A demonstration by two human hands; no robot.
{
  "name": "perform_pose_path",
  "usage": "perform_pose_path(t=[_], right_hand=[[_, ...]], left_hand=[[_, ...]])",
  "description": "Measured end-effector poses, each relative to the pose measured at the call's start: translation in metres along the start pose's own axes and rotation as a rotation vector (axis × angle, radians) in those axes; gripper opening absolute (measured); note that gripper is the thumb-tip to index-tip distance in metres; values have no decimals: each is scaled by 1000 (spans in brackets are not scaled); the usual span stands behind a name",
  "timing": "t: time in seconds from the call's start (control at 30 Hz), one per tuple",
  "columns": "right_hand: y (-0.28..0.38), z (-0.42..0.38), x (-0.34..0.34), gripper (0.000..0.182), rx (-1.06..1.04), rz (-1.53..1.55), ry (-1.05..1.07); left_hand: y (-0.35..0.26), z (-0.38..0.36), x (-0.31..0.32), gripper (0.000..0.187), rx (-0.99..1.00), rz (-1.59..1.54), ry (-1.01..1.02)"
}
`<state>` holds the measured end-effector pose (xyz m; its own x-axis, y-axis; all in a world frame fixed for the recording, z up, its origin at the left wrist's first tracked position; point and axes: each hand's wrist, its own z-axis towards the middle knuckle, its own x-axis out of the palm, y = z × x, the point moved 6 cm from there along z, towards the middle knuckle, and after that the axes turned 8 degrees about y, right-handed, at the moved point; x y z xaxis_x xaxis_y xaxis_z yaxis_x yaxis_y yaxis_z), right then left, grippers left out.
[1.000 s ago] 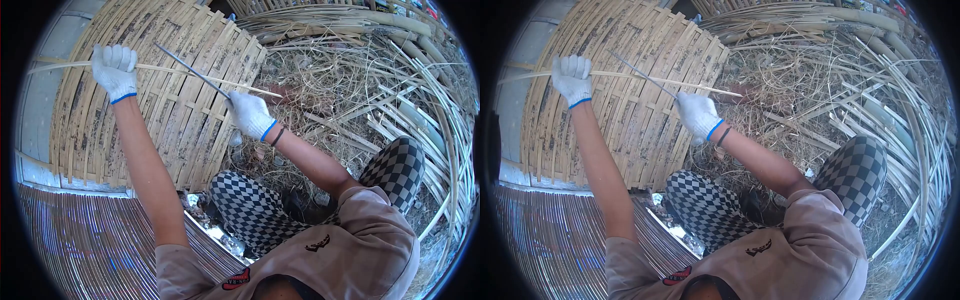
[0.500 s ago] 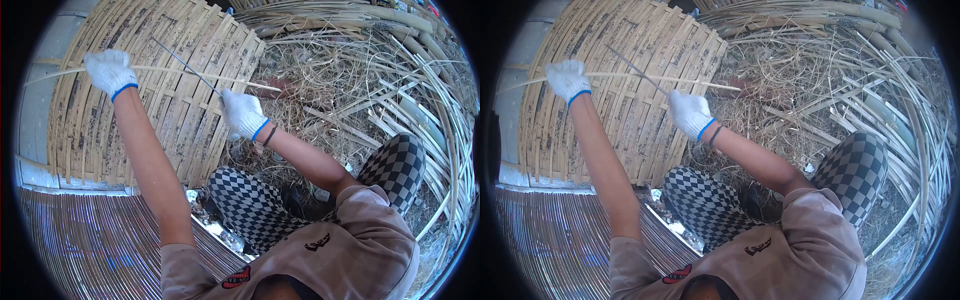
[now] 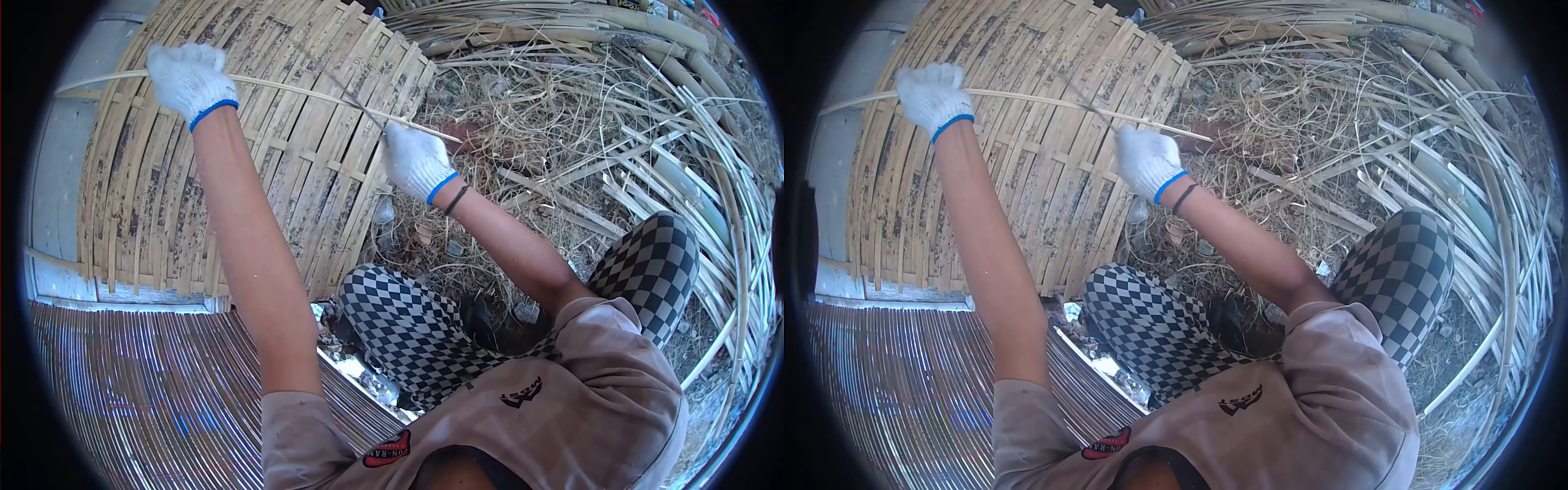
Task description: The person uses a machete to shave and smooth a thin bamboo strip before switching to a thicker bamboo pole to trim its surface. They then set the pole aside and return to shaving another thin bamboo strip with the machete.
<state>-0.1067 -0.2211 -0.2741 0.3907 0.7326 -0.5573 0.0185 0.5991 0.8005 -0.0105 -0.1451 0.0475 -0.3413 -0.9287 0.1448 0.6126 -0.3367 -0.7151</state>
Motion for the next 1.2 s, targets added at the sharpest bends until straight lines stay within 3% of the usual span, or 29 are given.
perform_pose_path(t=[0.07, 0.17, 0.2, 0.23, 0.3, 0.4, 0.5, 0.6, 0.63, 0.67, 0.73, 0.77, 0.8, 0.83, 0.87, 0.97, 1.1, 1.2], right_hand=[[18, -10, -17, 22, -226, 23, -137], [-42, -4, 22, 16, 30, 11, 72], [-92, 1, 61, 21, 91, -43, 94], [-108, -10, 58, 24, 226, 52, 217], [-99, -7, 53, 23, 283, 6, 160], [-34, -9, 19, 25, 144, -19, 155], [13, -8, -9, 14, -106, 58, -53], [-12, -3, 1, 9, -66, 89, -76], [-50, -3, 24, 11, -47, 68, -93], [-90, -7, 40, 14, 170, -20, 61], [-183, -23, 88, 30, 187, -281, 419], [-208, -38, 97, 34, 241, -311, 439], [-228, -49, 116, 33, 380, -232, 304], [-197, -50, 119, 32, 196, -376, 566], [-171, -49, 99, 32, 236, -289, 479], [-141, -31, 63, 29, 461, 107, 72], [-66, -2, 3, 22, 203, 190, -64], [-63, 3, 6, 23, 104, 122, -109]], left_hand=[[0, 2, 5, 37, -2, -11, -15], [2, 3, 20, 34, 22, -38, 141], [3, 1, 20, 33, 30, -2, 117], [3, -3, 21, 33, 39, 30, 91], [1, -2, 23, 32, 29, 28, 45], [0, -3, 5, 31, 4, 28, -35], [-1, -7, 9, 36, 3, -16, -88], [-5, -16, 31, 36, 17, -1, -50], [-3, -17, 34, 33, 31, -38, -61], [0, -16, 37, 31, 48, -74, -73], [-3, -15, 40, 31, 91, -103, -51], [-3, -11, 50, 33, 92, -157, -1], [-1, -9, 59, 34, 91, -217, 46], [4, -12, 60, 35, 72, -259, 73], [-2, -19, 75, 37, 86, -102, 22], [5, -2, 77, 35, 98, -76, 186], [7, 7, 70, 34, 99, 12, 344], [13, 19, 55, 33, 69, -6, 289]])
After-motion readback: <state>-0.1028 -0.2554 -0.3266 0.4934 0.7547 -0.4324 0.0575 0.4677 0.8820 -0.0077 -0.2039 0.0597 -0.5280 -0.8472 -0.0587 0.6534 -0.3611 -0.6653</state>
